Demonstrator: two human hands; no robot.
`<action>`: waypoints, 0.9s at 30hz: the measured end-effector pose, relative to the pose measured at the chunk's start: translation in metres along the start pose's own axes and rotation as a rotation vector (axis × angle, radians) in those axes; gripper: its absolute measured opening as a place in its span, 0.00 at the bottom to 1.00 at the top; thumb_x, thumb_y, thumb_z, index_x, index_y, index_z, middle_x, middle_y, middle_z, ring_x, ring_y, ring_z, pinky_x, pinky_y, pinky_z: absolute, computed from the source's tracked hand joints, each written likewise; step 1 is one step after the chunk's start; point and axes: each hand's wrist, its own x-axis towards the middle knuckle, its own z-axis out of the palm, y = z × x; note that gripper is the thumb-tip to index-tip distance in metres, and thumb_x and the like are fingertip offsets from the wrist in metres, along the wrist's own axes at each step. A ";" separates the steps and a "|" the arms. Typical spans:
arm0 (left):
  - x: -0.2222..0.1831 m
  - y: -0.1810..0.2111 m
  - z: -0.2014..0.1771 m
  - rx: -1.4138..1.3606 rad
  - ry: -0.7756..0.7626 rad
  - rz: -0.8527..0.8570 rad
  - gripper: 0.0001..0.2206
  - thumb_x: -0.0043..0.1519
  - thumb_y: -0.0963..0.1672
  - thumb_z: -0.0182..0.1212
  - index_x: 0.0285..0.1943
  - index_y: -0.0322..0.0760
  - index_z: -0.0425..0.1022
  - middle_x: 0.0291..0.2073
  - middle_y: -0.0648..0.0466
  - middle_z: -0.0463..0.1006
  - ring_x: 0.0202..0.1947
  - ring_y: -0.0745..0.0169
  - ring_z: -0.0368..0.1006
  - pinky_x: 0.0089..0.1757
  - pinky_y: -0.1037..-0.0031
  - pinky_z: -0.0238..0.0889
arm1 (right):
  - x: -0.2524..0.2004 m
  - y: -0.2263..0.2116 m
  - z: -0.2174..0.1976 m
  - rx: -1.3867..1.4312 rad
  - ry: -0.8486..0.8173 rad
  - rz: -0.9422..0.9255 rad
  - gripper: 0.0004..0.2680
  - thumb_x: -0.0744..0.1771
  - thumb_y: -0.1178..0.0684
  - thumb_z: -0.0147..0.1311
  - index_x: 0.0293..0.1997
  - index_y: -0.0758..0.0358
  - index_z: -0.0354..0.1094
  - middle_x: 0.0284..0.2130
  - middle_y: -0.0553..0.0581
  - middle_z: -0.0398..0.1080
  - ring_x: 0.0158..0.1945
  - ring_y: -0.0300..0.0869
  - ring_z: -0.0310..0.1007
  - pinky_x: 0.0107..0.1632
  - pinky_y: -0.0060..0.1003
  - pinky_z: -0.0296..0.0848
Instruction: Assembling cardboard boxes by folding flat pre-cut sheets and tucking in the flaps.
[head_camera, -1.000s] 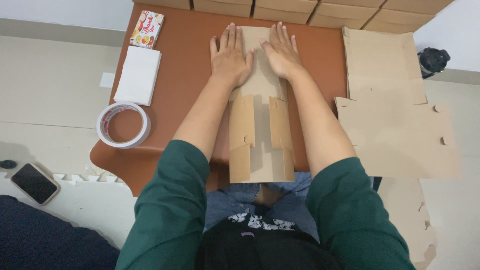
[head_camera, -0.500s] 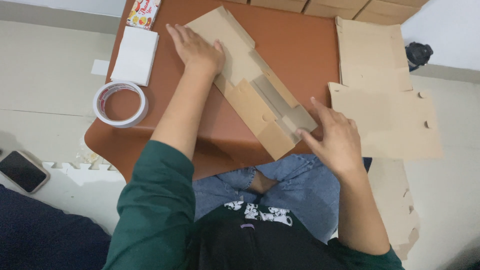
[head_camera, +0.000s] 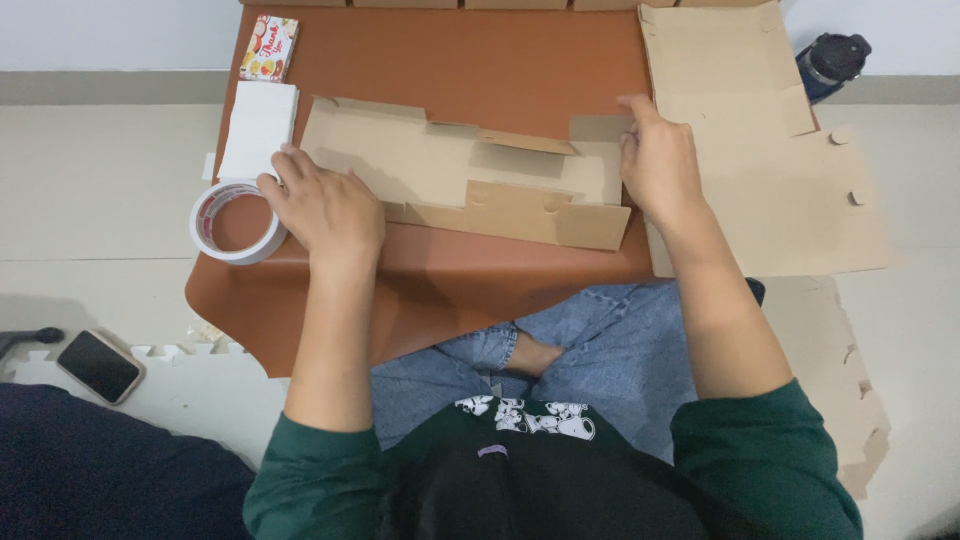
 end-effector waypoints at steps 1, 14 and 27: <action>-0.013 0.005 -0.017 0.002 0.004 0.004 0.25 0.71 0.49 0.44 0.64 0.19 0.70 0.67 0.36 0.66 0.65 0.44 0.51 0.60 0.51 0.33 | -0.003 -0.009 -0.012 0.001 0.004 0.003 0.16 0.65 0.69 0.53 0.60 0.67 0.70 0.37 0.71 0.76 0.39 0.61 0.79 0.41 0.47 0.74; -0.069 0.093 -0.052 -0.870 0.138 0.856 0.12 0.62 0.41 0.65 0.54 0.37 0.75 0.38 0.54 0.73 0.48 0.57 0.73 0.65 0.51 0.44 | -0.115 -0.016 -0.018 0.139 -0.068 0.018 0.09 0.67 0.49 0.62 0.41 0.63 0.71 0.50 0.58 0.65 0.58 0.54 0.60 0.57 0.48 0.57; -0.101 0.086 -0.031 -0.888 0.417 0.937 0.04 0.61 0.43 0.66 0.42 0.46 0.77 0.34 0.61 0.73 0.38 0.66 0.73 0.61 0.56 0.56 | -0.097 -0.035 -0.012 0.221 0.165 -0.159 0.01 0.69 0.55 0.59 0.40 0.57 0.72 0.41 0.51 0.74 0.59 0.51 0.69 0.58 0.46 0.61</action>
